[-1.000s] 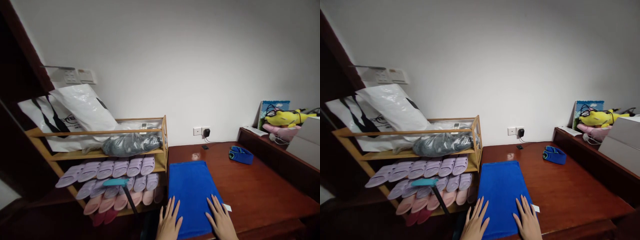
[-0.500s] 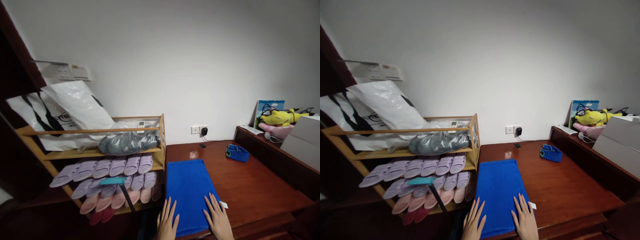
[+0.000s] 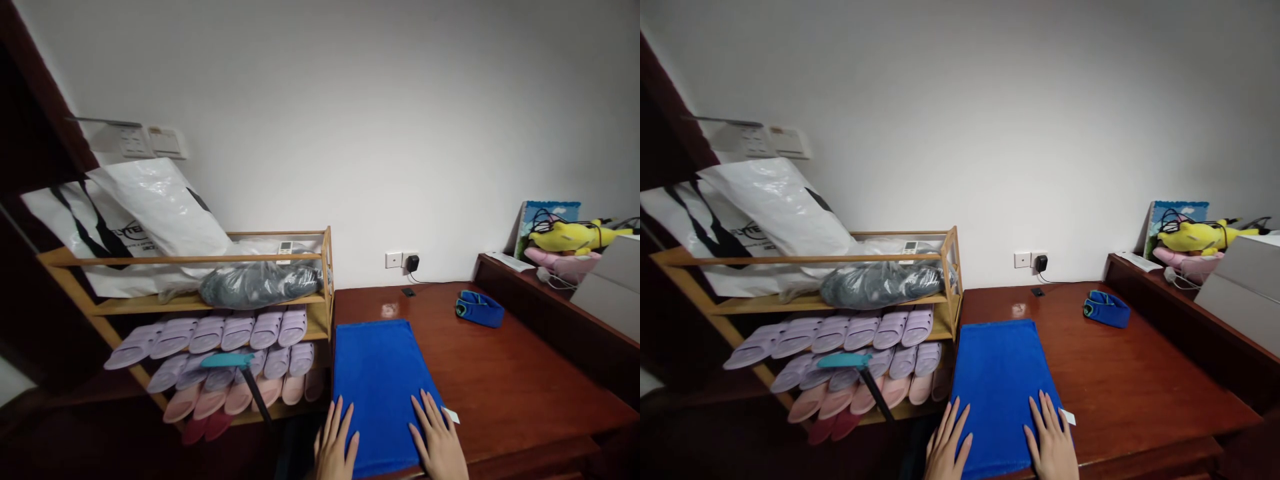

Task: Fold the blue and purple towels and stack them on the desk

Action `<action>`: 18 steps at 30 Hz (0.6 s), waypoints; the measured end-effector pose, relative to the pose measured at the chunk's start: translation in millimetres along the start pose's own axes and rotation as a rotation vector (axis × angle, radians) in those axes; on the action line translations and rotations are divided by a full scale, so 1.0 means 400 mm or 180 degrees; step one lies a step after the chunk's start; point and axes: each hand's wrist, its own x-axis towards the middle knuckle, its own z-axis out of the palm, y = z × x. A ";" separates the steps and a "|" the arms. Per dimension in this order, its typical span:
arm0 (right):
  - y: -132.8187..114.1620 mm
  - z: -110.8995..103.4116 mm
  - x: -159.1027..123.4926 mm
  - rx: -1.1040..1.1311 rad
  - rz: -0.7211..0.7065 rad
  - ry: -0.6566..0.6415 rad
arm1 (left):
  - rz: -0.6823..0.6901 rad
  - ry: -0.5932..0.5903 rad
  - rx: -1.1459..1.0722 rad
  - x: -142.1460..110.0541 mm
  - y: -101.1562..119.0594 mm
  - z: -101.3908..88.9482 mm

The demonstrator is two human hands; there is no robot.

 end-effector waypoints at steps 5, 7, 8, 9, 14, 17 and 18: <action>0.000 0.000 -0.003 -0.0050 -0.0010 0.0121 | 0.0039 0.0043 -0.0085 -0.002 -0.004 0.005; 0.000 0.000 -0.003 -0.0053 -0.0017 0.0151 | 0.0024 0.0040 -0.0098 -0.001 -0.006 0.006; 0.001 0.001 -0.003 -0.0055 -0.0020 0.0155 | 0.0024 0.0039 -0.0098 -0.001 -0.007 0.007; 0.001 0.002 -0.003 -0.0057 -0.0019 0.0158 | 0.0030 0.0045 -0.0094 0.000 -0.008 0.008; 0.005 0.010 0.000 -0.0071 -0.0044 0.0101 | 0.0067 0.0104 -0.0009 -0.002 -0.012 0.012; 0.004 0.007 0.001 -0.0078 -0.0014 0.0034 | 0.0047 0.0066 0.0025 -0.001 -0.010 0.008; 0.003 0.004 0.001 -0.0079 0.0001 0.0015 | 0.0039 0.0039 0.0019 -0.001 -0.009 0.006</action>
